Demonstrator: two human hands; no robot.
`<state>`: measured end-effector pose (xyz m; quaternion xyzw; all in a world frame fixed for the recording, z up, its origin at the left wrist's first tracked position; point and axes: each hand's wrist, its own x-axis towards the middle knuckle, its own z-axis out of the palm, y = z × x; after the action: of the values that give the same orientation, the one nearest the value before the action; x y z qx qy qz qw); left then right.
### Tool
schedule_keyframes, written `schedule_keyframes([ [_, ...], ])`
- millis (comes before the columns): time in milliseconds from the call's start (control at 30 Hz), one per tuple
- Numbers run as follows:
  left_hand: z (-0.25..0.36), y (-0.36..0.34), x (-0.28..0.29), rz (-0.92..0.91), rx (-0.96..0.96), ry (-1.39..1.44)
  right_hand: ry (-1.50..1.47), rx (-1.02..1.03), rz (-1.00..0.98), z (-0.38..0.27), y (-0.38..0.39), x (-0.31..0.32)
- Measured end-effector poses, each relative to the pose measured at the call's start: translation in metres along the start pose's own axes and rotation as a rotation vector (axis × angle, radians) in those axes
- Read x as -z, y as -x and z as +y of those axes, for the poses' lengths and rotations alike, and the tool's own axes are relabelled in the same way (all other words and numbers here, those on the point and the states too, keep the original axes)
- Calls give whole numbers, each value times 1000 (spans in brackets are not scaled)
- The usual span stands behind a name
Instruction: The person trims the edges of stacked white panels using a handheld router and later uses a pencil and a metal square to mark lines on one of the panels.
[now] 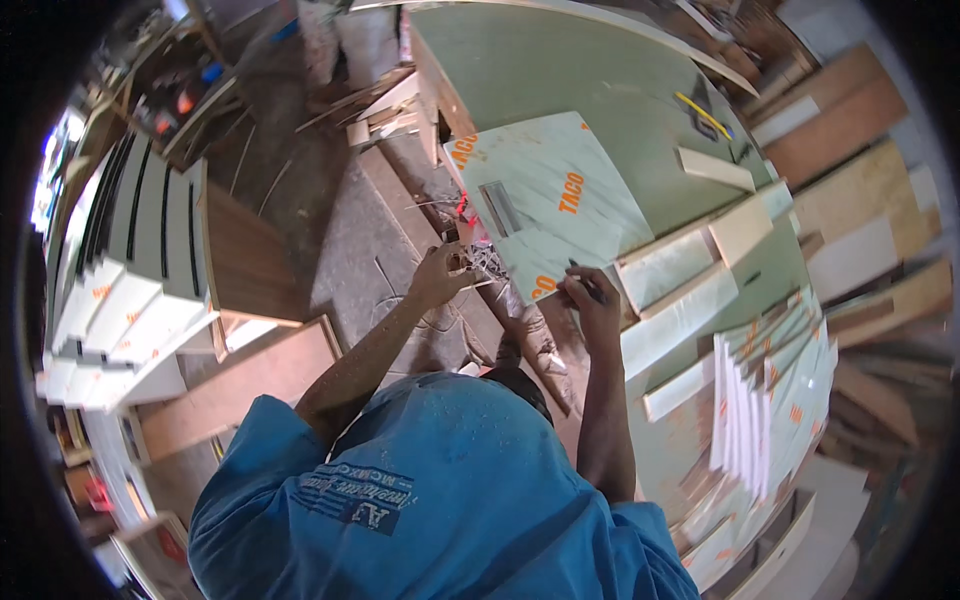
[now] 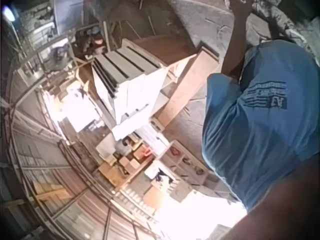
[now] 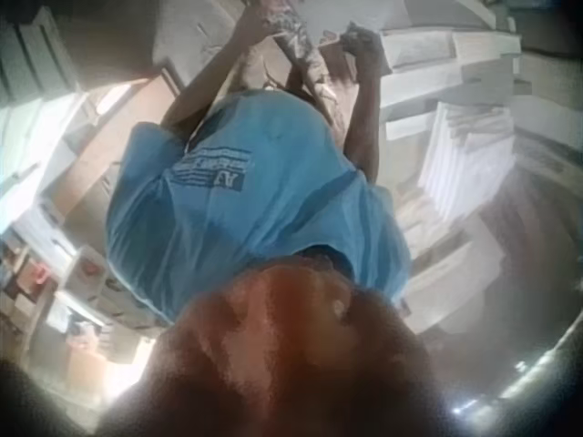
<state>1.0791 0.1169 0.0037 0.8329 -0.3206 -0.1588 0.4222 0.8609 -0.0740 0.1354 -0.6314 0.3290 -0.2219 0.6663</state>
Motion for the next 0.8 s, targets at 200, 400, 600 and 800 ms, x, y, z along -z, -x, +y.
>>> schedule_keyframes([
  [200, -10, 3, -26, 148, 162, 211, 341, 25, -299, 20, -148, -20],
  [400, 74, 0, -47, 230, 241, 192, 771, 285, -351, 61, -233, -29],
  [600, 53, -11, -53, 219, 304, 117, 988, 473, -258, 83, -239, -78],
  [800, 30, -48, -40, 268, 249, 75, 943, 392, -197, 94, -238, -79],
])
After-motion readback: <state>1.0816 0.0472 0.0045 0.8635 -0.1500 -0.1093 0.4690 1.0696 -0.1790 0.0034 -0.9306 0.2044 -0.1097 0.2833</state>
